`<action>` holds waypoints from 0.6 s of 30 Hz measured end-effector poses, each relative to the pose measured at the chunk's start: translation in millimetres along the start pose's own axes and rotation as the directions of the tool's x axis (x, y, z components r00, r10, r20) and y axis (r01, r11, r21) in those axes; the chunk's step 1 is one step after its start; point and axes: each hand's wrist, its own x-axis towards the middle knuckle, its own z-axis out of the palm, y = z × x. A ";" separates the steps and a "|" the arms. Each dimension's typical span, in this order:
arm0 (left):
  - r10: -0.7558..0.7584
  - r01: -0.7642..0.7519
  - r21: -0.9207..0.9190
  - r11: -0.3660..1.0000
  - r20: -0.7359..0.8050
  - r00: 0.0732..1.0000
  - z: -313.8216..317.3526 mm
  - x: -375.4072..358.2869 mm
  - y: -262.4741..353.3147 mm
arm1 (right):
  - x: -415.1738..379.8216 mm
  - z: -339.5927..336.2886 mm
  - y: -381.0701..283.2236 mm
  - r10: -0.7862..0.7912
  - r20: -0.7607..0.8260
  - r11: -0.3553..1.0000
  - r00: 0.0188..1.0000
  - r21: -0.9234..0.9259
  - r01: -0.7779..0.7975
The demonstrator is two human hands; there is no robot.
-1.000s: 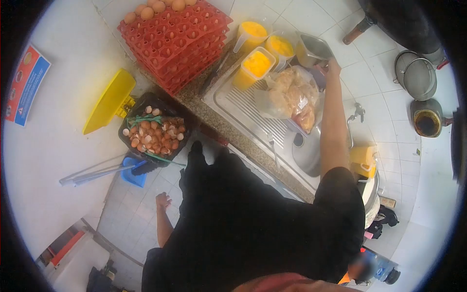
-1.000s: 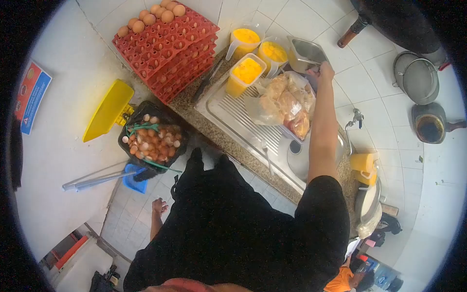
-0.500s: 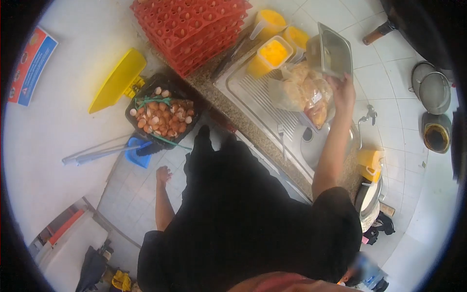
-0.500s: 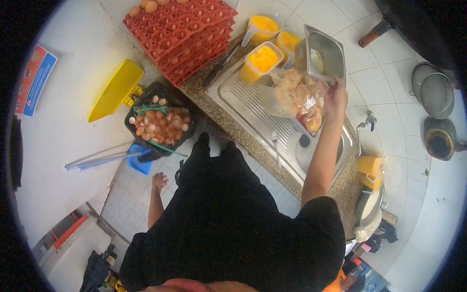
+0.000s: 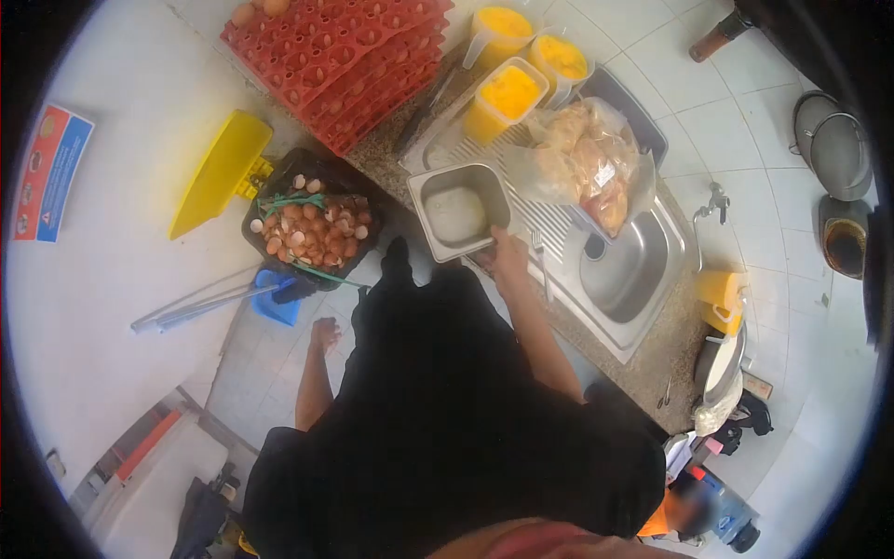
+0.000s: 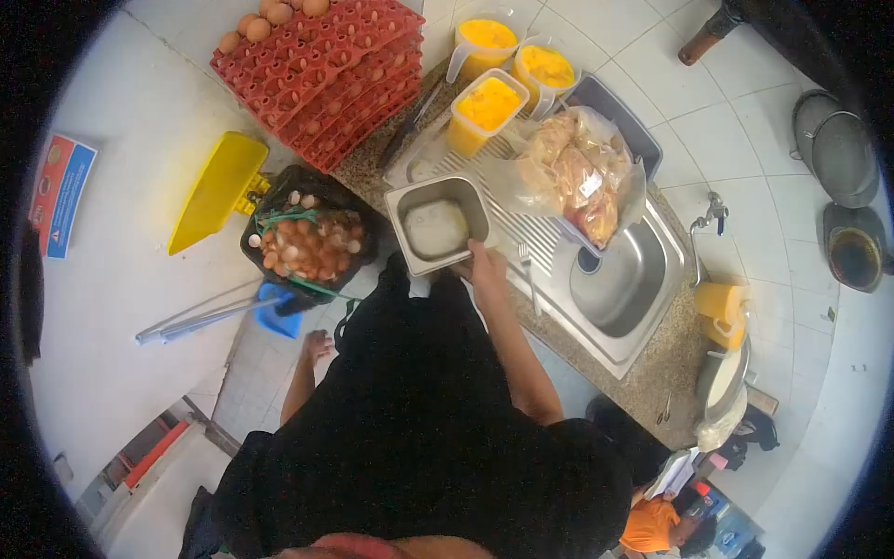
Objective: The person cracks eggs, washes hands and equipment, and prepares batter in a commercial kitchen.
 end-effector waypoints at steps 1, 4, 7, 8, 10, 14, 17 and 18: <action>-0.041 0.066 -0.327 0.943 0.085 0.996 -19.6 23.2 -11.6 | 11.6 -0.6 9.5 0.016 -0.008 1.000 1.000 -0.019 -0.016; -0.120 0.129 -0.516 0.847 0.051 0.991 -44.6 46.9 5.4 | 26.7 1.9 18.5 0.048 -0.038 0.995 0.998 -0.081 -0.051; -0.134 0.085 -0.288 0.954 -0.154 0.979 -31.9 21.3 64.9 | 31.4 -3.9 16.5 0.046 0.010 0.993 0.999 -0.110 -0.044; -0.135 0.084 -0.285 0.955 -0.164 0.977 -30.6 16.7 67.0 | 33.8 -6.7 14.1 0.044 0.015 0.986 0.999 -0.162 -0.041; -0.134 0.079 -0.282 0.956 -0.181 0.974 -26.9 8.5 67.9 | 35.4 -12.5 0.2 0.138 -0.053 0.921 0.989 -0.361 -0.148; -0.192 0.120 -0.328 0.937 -0.199 0.961 -12.1 -5.4 37.9 | 20.1 -16.2 -61.4 0.176 -0.111 0.580 0.978 -0.791 -0.194; -0.212 0.103 -0.473 0.875 -0.183 0.960 5.2 -13.8 -12.7 | -0.4 19.8 -117.7 0.098 0.174 0.303 0.980 -0.943 0.137; -0.248 0.097 -0.537 0.838 -0.217 0.944 15.8 -16.7 -18.7 | -2.0 35.8 -131.9 0.080 0.299 0.204 0.951 -0.939 0.278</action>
